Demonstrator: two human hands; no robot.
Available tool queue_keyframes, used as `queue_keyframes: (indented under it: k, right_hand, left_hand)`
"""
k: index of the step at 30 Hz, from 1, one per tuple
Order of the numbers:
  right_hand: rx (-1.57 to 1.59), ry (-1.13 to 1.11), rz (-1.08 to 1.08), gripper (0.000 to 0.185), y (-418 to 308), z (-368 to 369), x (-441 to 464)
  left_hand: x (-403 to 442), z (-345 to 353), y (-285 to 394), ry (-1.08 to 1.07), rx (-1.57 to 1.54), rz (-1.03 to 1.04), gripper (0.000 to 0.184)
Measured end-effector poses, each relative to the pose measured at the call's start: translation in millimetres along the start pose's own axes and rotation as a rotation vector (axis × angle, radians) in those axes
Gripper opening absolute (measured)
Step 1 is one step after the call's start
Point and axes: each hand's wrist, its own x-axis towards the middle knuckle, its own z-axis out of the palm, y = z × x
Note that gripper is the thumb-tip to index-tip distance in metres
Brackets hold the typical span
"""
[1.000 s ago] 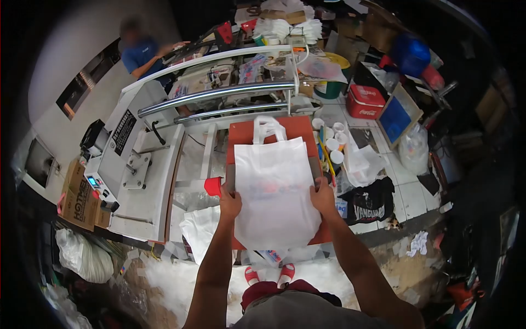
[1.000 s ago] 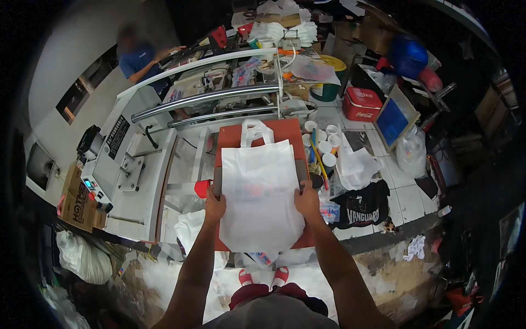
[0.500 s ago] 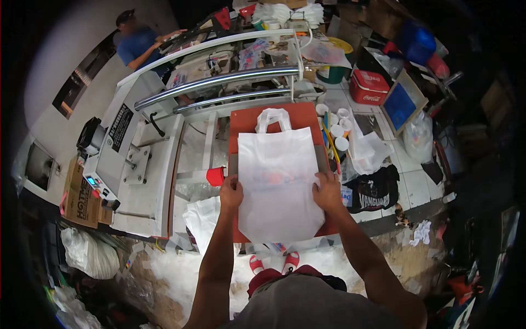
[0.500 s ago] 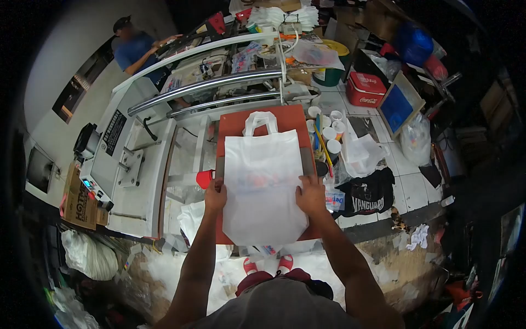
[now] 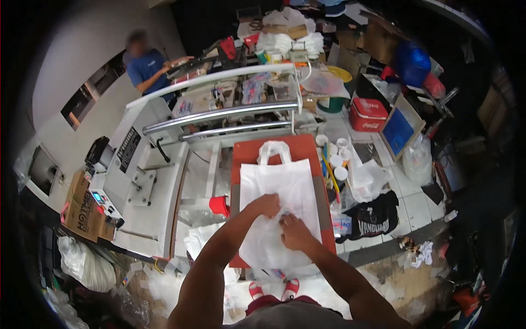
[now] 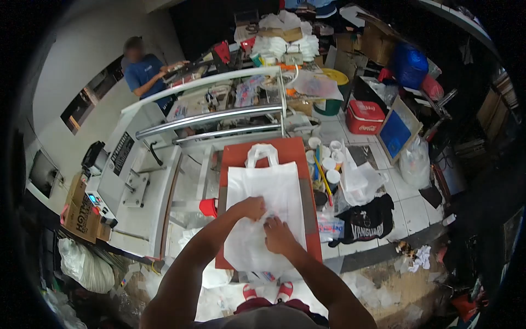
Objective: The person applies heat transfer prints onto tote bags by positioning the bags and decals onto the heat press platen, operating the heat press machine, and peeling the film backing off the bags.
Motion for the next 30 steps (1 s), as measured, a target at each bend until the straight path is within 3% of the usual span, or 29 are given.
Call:
queue_keyframes:
  k: [1, 2, 4, 6, 7, 10, 13, 14, 16, 18, 21, 23, 27, 29, 30]
  right_hand:
    - [-0.01, 0.02, 0.001, 0.051, -2, 4, -3]
    - [-0.012, 0.033, -0.004, 0.051, -1, 6, -1]
    - [-0.083, 0.074, 0.008, 0.053, -2, 16, -6]
    - [-0.075, 0.108, 0.007, 0.052, -1, 22, -7]
    - [-0.075, 0.145, 0.003, 0.05, 1, 23, -7]
    - [0.004, 0.127, -0.001, 0.043, 8, 15, 4]
    - [0.141, -0.062, 0.139, 0.035, 17, -23, 42]
    - [0.175, -0.029, 0.121, 0.034, 29, -22, 59]
    - [0.173, -0.009, 0.091, 0.03, 61, -13, 103]
    - [0.055, 0.122, 0.118, 0.031, 80, -19, 143]
    - [-0.102, 0.228, 0.194, 0.04, 124, -15, 189]
    - [-0.169, 0.138, 0.3, 0.048, 143, -21, 197]
    - [-0.1, -0.065, 0.251, 0.049, 134, -62, 182]
    - [-0.183, 0.26, 0.116, 0.05, 126, -59, 165]
    - [-0.184, 0.272, 0.097, 0.05, 124, -58, 161]
  left_hand:
    - [30, 19, -30, 0.253, 0.181, 0.13, 0.056]
    - [26, -49, 6, 0.118, -0.017, -0.051, 0.071]
    - [37, -119, 24, 0.482, -0.014, -0.117, 0.066]
    - [24, -170, 38, 0.842, -0.413, 0.194, 0.053]
    - [10, -181, 40, 0.843, -0.408, 0.195, 0.053]
    - [-20, -177, 28, 0.788, -0.345, 0.224, 0.029]
    - [-66, -72, 6, 0.618, -0.251, 0.216, 0.026]
    - [-89, -37, 15, 0.523, -0.298, 0.129, 0.028]
    - [-109, 24, 17, 0.522, -0.202, 0.28, 0.032]
    - [-122, 54, 19, 0.47, -0.157, 0.211, 0.033]
    - [-124, 64, 20, 0.588, -0.172, 0.177, 0.036]
    - [-126, 68, 22, 0.611, -0.145, 0.169, 0.035]
    - [-127, 67, 23, 0.614, -0.132, 0.147, 0.033]
    - [-127, 66, 26, 0.609, -0.131, 0.129, 0.034]
    - [-128, 66, 27, 0.594, -0.132, 0.109, 0.036]
